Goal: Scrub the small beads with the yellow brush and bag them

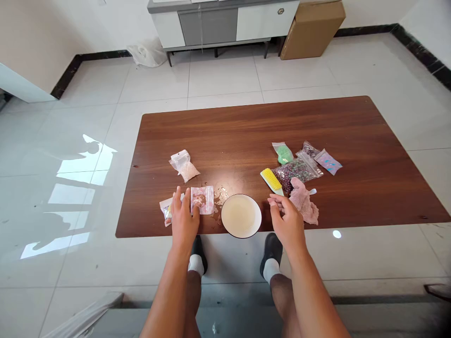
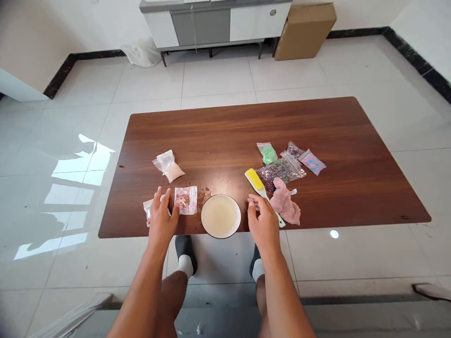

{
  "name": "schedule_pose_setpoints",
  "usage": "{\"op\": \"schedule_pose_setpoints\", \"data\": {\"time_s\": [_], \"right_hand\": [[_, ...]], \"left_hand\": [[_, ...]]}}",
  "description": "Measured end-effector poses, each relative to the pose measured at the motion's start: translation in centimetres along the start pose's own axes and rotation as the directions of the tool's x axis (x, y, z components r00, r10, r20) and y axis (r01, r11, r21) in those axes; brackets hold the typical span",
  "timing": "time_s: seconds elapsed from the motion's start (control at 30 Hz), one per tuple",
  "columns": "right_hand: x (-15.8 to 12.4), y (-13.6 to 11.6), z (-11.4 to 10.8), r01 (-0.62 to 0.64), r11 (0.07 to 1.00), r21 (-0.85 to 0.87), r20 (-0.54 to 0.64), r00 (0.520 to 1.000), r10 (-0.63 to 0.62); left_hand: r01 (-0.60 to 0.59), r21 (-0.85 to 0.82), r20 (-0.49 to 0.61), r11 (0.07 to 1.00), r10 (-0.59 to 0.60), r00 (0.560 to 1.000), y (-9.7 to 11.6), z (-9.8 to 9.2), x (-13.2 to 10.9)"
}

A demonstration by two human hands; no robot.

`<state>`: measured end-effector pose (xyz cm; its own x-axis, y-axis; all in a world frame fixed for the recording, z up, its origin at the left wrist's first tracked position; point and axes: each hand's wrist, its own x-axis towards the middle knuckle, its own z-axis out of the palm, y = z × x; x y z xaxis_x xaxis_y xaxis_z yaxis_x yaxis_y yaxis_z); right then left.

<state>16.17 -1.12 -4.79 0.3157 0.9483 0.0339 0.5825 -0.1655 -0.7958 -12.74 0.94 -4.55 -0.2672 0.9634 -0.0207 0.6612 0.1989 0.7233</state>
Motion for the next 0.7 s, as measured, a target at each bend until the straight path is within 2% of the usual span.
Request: {"op": "schedule_pose_setpoints", "data": {"time_s": [0.07, 0.1, 0.13, 0.2, 0.23, 0.27, 0.4, 0.5, 0.7], "right_hand": [[0.2, 0.5, -0.2, -0.006, 0.999, -0.045, 0.008, 1.000, 0.007], [0.3, 0.8, -0.3, -0.006, 0.997, -0.071, 0.012, 1.000, 0.006], [0.3, 1.1, -0.4, -0.003, 0.995, -0.099, 0.014, 1.000, 0.004], [0.4, 1.7, -0.6, 0.009, 0.988, -0.153, 0.020, 1.000, -0.006], [0.5, 2.0, -0.6, 0.017, 0.984, -0.175, 0.027, 1.000, -0.012], [0.4, 2.2, -0.7, 0.026, 0.981, -0.195, 0.035, 0.999, -0.019], [0.3, 2.7, -1.0, 0.059, 0.969, -0.240, 0.073, 0.996, -0.042], [0.3, 3.0, -1.0, 0.070, 0.963, -0.261, 0.086, 0.995, -0.049], [0.5, 3.2, -0.8, 0.078, 0.955, -0.286, 0.108, 0.993, -0.049]], "left_hand": [[-0.209, 0.048, -0.019, 0.977, 0.210, 0.977, 1.6, 1.0, -1.2], [-0.348, 0.066, 0.010, 0.935, 0.348, 0.937, 2.6, 1.7, -1.9], [-0.477, 0.054, 0.091, 0.877, 0.472, 0.877, 3.5, 2.6, -2.6], [-0.591, 0.049, 0.332, 0.805, 0.545, 0.770, 5.3, 4.6, -3.9], [-0.615, 0.084, 0.404, 0.784, 0.537, 0.740, 6.1, 5.6, -4.4], [-0.618, 0.131, 0.446, 0.775, 0.511, 0.735, 6.7, 6.6, -4.8], [-0.589, 0.326, 0.549, 0.739, 0.359, 0.755, 8.1, 8.7, -5.1], [-0.566, 0.403, 0.587, 0.719, 0.272, 0.763, 8.3, 8.9, -4.9], [-0.542, 0.427, 0.632, 0.724, 0.191, 0.751, 8.7, 8.9, -4.7]]}}
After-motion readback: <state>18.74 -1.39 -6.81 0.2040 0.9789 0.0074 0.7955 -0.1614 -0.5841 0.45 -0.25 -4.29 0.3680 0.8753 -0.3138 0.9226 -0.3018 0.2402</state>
